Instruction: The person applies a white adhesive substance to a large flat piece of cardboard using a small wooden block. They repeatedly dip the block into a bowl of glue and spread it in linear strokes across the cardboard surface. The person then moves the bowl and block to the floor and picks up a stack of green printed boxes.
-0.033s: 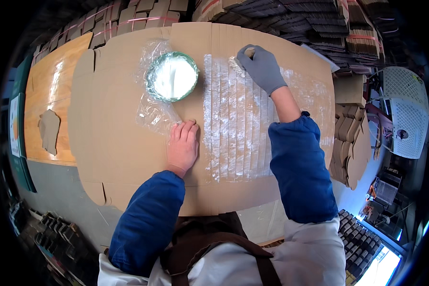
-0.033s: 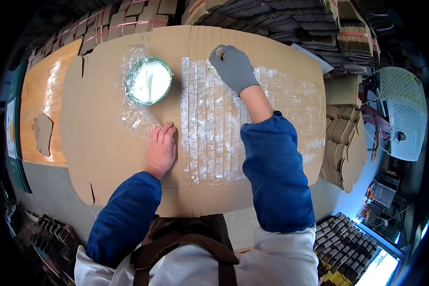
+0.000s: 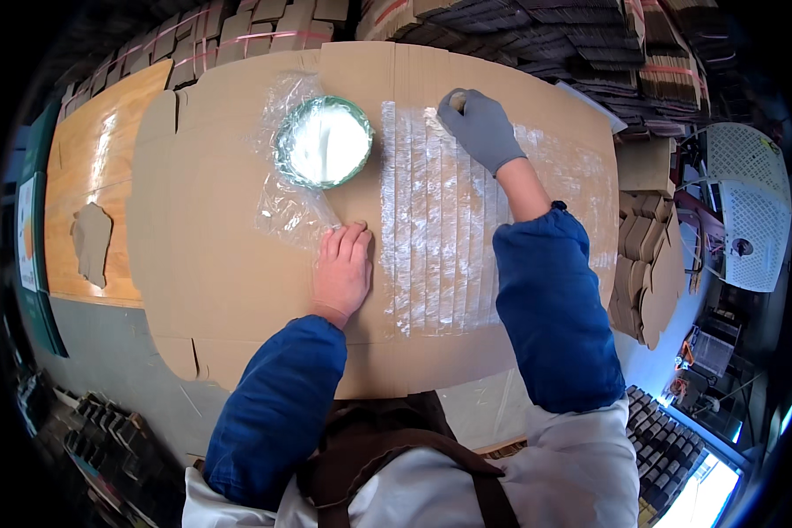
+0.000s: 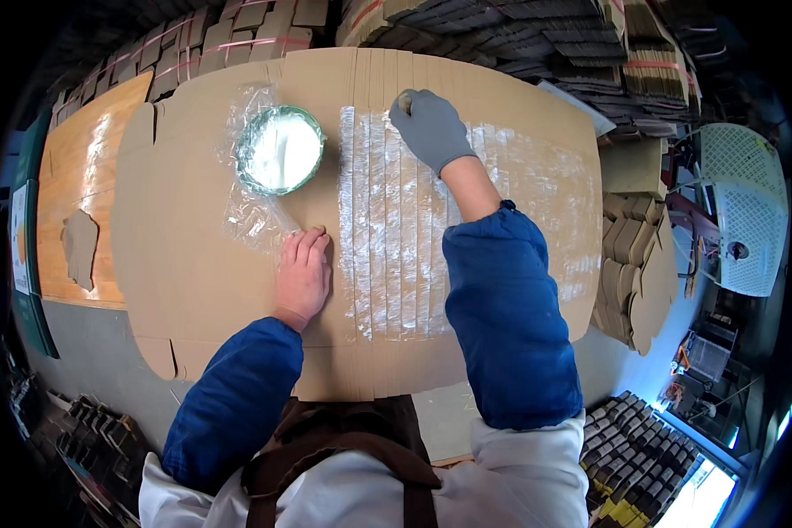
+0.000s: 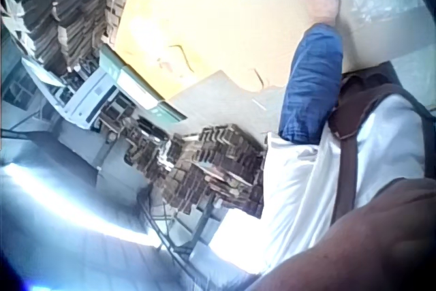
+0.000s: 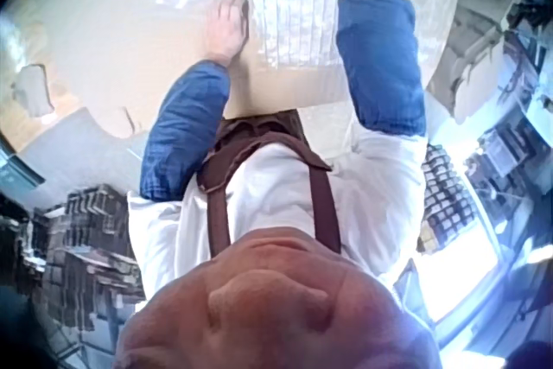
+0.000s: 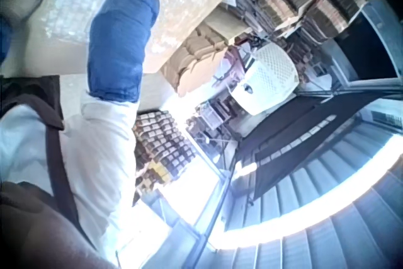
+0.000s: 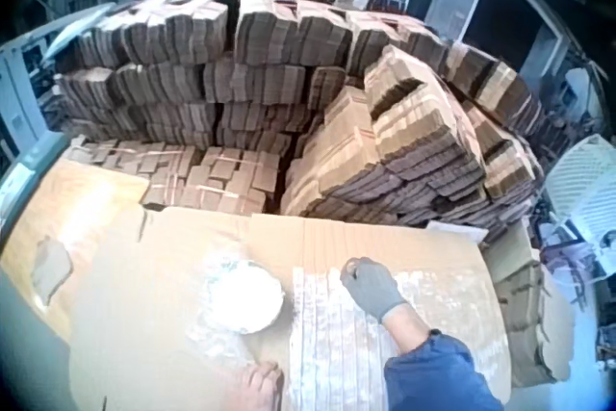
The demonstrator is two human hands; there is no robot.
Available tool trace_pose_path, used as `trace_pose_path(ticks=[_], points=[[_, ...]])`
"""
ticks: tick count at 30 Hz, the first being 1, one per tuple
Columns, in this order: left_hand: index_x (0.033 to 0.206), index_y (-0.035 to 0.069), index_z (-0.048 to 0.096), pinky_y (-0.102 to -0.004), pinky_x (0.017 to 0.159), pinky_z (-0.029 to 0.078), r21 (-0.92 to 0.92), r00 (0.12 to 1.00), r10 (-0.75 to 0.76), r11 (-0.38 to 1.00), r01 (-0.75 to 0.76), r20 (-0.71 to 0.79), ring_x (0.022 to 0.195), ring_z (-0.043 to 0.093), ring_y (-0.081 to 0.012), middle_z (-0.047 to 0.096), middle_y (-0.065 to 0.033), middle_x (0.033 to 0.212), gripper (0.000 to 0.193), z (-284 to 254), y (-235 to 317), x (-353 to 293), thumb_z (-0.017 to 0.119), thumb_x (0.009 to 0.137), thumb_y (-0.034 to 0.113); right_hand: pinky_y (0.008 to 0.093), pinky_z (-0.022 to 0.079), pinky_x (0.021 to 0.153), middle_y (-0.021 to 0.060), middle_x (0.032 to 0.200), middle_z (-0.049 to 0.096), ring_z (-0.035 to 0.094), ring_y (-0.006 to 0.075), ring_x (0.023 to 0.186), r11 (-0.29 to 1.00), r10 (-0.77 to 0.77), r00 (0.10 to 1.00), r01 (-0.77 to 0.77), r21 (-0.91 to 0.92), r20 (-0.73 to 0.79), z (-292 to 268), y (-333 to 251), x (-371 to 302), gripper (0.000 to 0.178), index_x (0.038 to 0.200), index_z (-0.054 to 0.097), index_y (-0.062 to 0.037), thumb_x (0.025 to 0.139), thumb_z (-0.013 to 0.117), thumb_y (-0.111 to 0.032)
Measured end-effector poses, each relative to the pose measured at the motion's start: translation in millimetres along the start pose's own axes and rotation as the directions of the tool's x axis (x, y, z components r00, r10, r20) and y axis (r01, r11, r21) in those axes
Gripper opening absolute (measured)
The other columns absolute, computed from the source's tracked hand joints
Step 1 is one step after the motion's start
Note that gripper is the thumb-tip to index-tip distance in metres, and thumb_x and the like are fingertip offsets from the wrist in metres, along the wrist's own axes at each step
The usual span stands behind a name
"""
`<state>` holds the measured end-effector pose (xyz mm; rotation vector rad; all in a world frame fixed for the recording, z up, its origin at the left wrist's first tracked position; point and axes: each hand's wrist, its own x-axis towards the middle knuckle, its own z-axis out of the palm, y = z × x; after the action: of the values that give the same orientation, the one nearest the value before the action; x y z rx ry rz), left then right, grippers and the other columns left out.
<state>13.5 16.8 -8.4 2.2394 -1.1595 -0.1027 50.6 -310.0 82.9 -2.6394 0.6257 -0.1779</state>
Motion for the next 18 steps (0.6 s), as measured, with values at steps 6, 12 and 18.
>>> trace_pose_path(ticks=[6, 12, 18], points=[[0.125, 0.005, 0.054, -0.0499, 0.111, 0.034, -0.030, 0.999, -0.023, 0.999, 0.024, 0.029, 0.126, 0.046, -0.0301, 0.052, -0.0097, 0.135, 0.045, -8, -4, -1, 0.064, 0.082, 0.009, 0.0454, 0.050, 0.080, 0.0226, 0.092, 0.066, 0.065, 0.0400, 0.089, 0.977, 0.174, 0.984, -0.178, 0.120, 0.043, -10, -53, 11, 0.031, 0.091, 0.065, -0.0030, 0.091, 0.058, -0.033], [0.127, 0.005, 0.053, -0.0498, 0.111, 0.033, -0.052, 1.000, -0.014, 0.999, 0.015, 0.026, 0.127, 0.046, -0.0296, 0.051, -0.0096, 0.136, 0.047, -7, -7, -1, 0.064, 0.082, 0.010, 0.0448, 0.051, 0.079, 0.0228, 0.093, 0.066, 0.064, 0.0418, 0.088, 0.992, 0.034, 0.998, -0.040, 0.122, 0.054, 6, -55, 11, 0.031, 0.090, 0.065, -0.0021, 0.090, 0.058, -0.032], [0.127, 0.005, 0.053, -0.0495, 0.112, 0.032, -0.063, 0.999, -0.021, 0.998, 0.023, 0.040, 0.127, 0.045, -0.0302, 0.051, -0.0101, 0.136, 0.046, -8, -6, -1, 0.064, 0.082, 0.010, 0.0458, 0.051, 0.081, 0.0219, 0.093, 0.067, 0.065, 0.0405, 0.089, 0.992, 0.076, 0.995, -0.070, -0.103, 0.060, 7, -44, 15, 0.031, 0.092, 0.065, -0.0023, 0.092, 0.056, -0.031]])
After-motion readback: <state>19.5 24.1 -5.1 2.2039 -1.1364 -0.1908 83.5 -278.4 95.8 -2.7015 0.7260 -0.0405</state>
